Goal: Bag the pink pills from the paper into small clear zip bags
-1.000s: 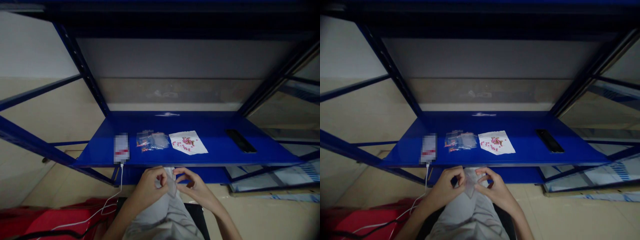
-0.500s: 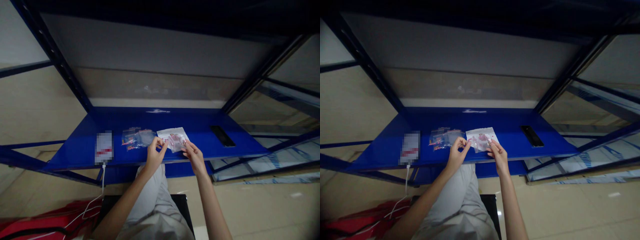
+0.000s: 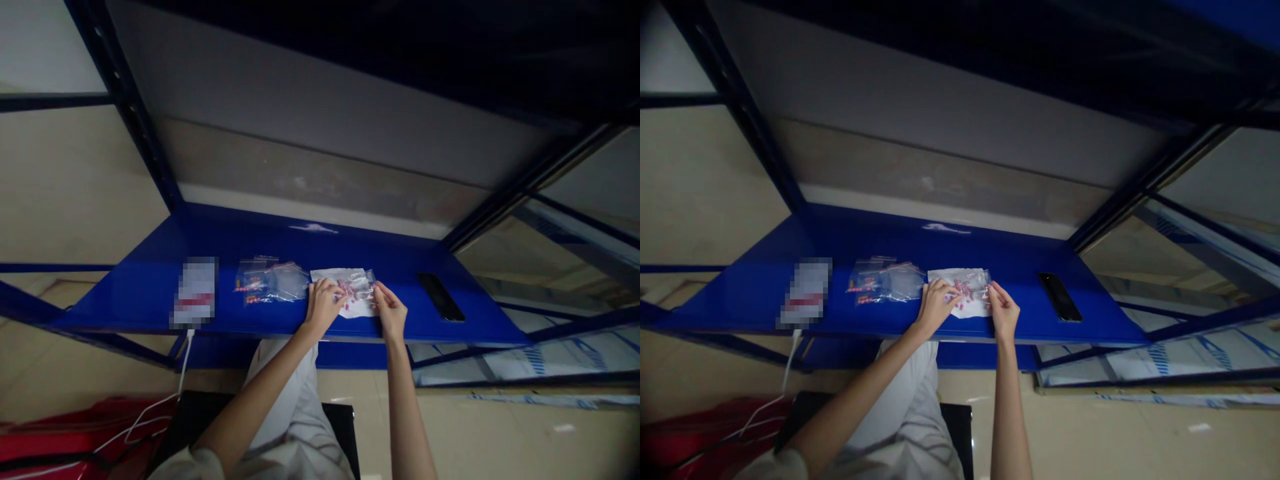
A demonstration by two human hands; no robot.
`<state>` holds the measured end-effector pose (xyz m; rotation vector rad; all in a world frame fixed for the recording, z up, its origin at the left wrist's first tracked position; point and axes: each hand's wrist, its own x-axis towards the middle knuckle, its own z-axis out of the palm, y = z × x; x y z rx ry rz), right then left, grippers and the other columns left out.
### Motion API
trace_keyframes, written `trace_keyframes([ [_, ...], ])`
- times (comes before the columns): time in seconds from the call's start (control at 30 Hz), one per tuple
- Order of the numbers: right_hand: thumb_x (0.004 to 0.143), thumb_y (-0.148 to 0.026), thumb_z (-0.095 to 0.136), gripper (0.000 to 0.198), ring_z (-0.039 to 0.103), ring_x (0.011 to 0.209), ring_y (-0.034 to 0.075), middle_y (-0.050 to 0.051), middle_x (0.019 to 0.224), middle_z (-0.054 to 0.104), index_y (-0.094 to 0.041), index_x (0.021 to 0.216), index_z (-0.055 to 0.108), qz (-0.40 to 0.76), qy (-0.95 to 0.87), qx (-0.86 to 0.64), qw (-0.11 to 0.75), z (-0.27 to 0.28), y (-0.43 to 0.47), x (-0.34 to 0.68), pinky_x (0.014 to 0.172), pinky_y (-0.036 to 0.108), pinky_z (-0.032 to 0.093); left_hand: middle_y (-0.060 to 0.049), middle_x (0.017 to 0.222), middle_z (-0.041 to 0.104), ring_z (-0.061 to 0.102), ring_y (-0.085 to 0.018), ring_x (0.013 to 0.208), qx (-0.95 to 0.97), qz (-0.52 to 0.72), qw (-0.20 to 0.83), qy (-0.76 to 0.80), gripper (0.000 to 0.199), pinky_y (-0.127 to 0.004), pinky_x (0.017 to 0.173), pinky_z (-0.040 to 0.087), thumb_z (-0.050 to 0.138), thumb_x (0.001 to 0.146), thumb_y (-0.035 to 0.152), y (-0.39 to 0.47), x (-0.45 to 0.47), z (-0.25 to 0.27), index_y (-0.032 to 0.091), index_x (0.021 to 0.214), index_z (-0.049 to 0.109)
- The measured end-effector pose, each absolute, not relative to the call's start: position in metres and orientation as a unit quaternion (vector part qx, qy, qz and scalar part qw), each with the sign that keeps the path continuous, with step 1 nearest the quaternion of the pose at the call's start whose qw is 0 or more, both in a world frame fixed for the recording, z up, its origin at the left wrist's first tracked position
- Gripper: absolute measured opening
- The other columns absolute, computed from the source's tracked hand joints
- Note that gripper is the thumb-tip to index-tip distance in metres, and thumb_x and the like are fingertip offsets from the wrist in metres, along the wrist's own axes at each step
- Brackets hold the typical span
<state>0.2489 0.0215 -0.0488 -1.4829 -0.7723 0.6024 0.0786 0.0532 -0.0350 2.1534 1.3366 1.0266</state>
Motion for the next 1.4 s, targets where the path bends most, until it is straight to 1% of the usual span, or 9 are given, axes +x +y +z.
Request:
trace_keyframes([
  [0.2,0.065,-0.041,0.069,0.052,0.066,0.072,0.02,0.011,0.09,0.071,-0.013,0.109,0.063,0.276,-0.354,-0.637,0.627,-0.0516,0.0199,0.2513,0.049,0.023,0.049,-0.001,0.086,0.061,0.051,-0.018,0.089,0.78,0.351,0.194,0.481,0.009,-0.032,0.077,0.032,0.056,0.082,0.027,0.0539,0.0797,-0.0368,0.021,0.076,0.06],
  [0.3,0.064,-0.038,0.071,0.054,0.066,0.08,0.02,0.011,0.099,0.069,-0.015,0.112,0.061,0.302,-0.357,-0.611,0.639,-0.0502,0.018,0.2526,0.054,0.023,0.051,-0.001,0.088,0.06,0.05,-0.018,0.089,0.781,0.344,0.185,0.487,0.008,-0.032,0.077,0.032,0.052,0.084,0.026,0.0536,0.0793,-0.0372,0.021,0.079,0.057],
  [0.4,0.063,-0.034,0.074,0.052,0.065,0.086,0.02,0.011,0.105,0.067,-0.016,0.111,0.062,0.318,-0.352,-0.59,0.654,-0.0492,0.0162,0.2541,0.059,0.024,0.052,-0.001,0.09,0.059,0.049,-0.018,0.091,0.783,0.335,0.18,0.493,0.008,-0.033,0.078,0.032,0.051,0.085,0.026,0.0533,0.0786,-0.0367,0.021,0.083,0.056],
  [0.47,0.062,-0.033,0.075,0.049,0.066,0.086,0.02,0.01,0.102,0.068,-0.016,0.106,0.064,0.312,-0.338,-0.59,0.663,-0.0493,0.0158,0.2544,0.061,0.025,0.053,-0.002,0.091,0.057,0.048,-0.019,0.092,0.785,0.332,0.179,0.492,0.007,-0.033,0.078,0.032,0.05,0.085,0.026,0.0532,0.0782,-0.0362,0.021,0.085,0.056],
  [0.63,0.059,-0.033,0.076,0.04,0.067,0.076,0.021,0.009,0.082,0.072,-0.014,0.093,0.07,0.279,-0.311,-0.611,0.672,-0.0508,0.0166,0.252,0.062,0.029,0.054,-0.003,0.097,0.053,0.047,-0.019,0.095,0.784,0.326,0.192,0.492,0.01,-0.033,0.08,0.033,0.048,0.086,0.027,0.0523,0.0771,-0.0351,0.021,0.087,0.056],
  [0.83,0.058,-0.036,0.076,0.034,0.067,0.073,0.021,0.007,0.082,0.072,-0.015,0.086,0.071,0.25,-0.313,-0.62,0.675,-0.0534,0.0175,0.2518,0.063,0.031,0.054,-0.003,0.1,0.051,0.045,-0.02,0.097,0.781,0.325,0.195,0.496,0.011,-0.033,0.081,0.033,0.048,0.086,0.03,0.051,0.0756,-0.0361,0.022,0.086,0.056],
  [1.07,0.058,-0.036,0.075,0.034,0.065,0.071,0.019,0.007,0.081,0.072,-0.014,0.085,0.071,0.233,-0.316,-0.621,0.678,-0.0542,0.0172,0.2531,0.062,0.03,0.053,-0.004,0.1,0.05,0.044,-0.021,0.097,0.789,0.311,0.183,0.497,0.012,-0.035,0.082,0.033,0.049,0.085,0.03,0.0514,0.0766,-0.0381,0.021,0.087,0.057],
  [1.27,0.055,-0.034,0.077,0.046,0.066,0.068,0.018,0.006,0.076,0.071,-0.013,0.095,0.068,0.235,-0.307,-0.613,0.689,-0.0505,0.0169,0.2516,0.061,0.029,0.052,-0.005,0.101,0.049,0.043,-0.022,0.098,0.785,0.307,0.19,0.503,0.013,-0.035,0.083,0.033,0.049,0.085,0.03,0.0511,0.0766,-0.0381,0.022,0.088,0.058],
  [1.4,0.053,-0.034,0.078,0.051,0.064,0.064,0.016,0.004,0.072,0.07,-0.012,0.098,0.066,0.221,-0.296,-0.616,0.695,-0.0475,0.0171,0.2497,0.06,0.028,0.051,-0.005,0.1,0.05,0.044,-0.022,0.097,0.782,0.306,0.194,0.508,0.014,-0.036,0.082,0.033,0.05,0.085,0.032,0.0513,0.0766,-0.0358,0.021,0.086,0.059],
])
